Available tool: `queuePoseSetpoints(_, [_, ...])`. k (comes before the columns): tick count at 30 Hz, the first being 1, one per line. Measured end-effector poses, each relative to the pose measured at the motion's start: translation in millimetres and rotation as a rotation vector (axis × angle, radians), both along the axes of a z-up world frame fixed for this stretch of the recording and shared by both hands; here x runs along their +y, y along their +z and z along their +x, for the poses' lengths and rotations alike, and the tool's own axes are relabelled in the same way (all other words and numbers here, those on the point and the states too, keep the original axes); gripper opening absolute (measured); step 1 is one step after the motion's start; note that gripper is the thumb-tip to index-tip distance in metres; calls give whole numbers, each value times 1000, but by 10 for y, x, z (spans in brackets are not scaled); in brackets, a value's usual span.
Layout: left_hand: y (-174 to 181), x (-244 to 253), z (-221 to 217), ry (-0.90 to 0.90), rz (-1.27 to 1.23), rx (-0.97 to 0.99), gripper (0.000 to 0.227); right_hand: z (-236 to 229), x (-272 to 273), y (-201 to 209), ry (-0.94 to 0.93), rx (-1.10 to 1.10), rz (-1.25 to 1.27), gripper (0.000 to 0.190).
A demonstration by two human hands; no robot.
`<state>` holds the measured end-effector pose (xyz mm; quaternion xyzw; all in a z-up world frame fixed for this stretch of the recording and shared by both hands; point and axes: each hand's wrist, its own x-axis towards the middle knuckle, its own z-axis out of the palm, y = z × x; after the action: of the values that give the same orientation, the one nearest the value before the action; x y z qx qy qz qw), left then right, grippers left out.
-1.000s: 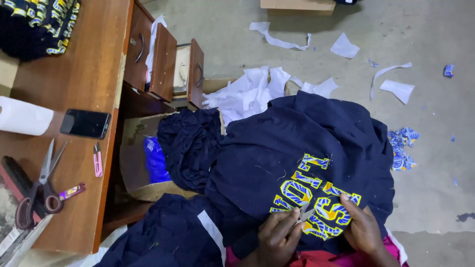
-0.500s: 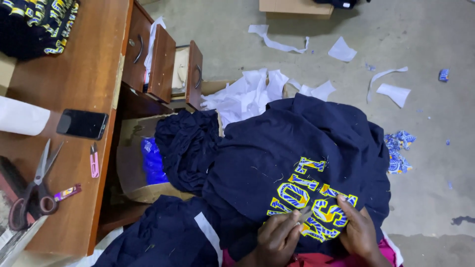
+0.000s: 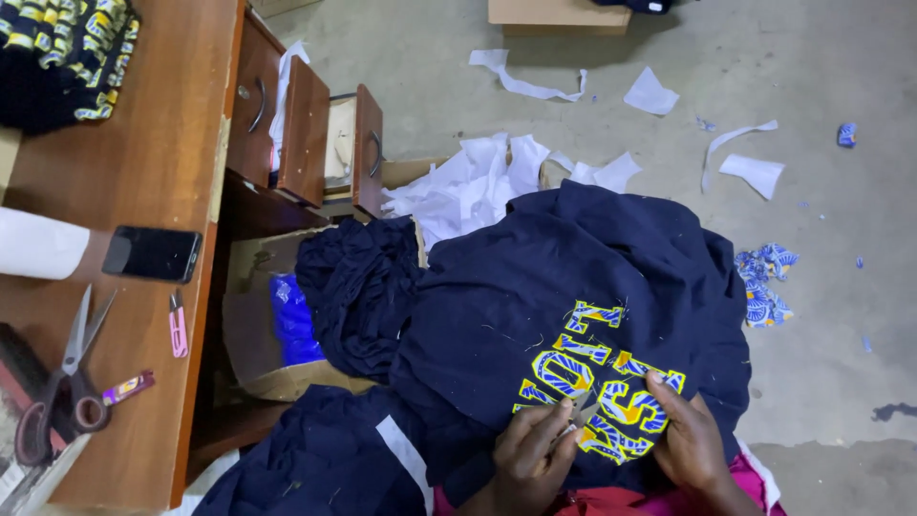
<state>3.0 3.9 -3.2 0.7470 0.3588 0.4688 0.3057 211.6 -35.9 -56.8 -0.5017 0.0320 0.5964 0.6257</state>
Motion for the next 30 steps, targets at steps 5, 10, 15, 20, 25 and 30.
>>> queuePoseSetpoints(5, [111, 121, -37, -179, -538, -191, 40, 6, -38, -210, 140, -2, 25, 57])
queuePoseSetpoints(10, [-167, 659, 111, -816, -1365, 117, 25, -23, 218, 87, 169, -286, -368, 82])
queuePoseSetpoints(15, [-3474, 927, 362, -804, -928, 50, 33, 5, 149, -66, 299, -872, -399, 82])
queuePoseSetpoints(20, [11, 1716, 456, -99, -62, 204, 38, 231, 231, -255, 237, -659, -473, 82])
queuePoseSetpoints(25, [-600, 1447, 505, -975, 109, 268, 39, 210, 82, -711, 175, -692, -181, 79])
queuePoseSetpoints(30, [-632, 2241, 335, 34, 61, 129, 48, 111, 219, -28, 225, -545, -544, 75])
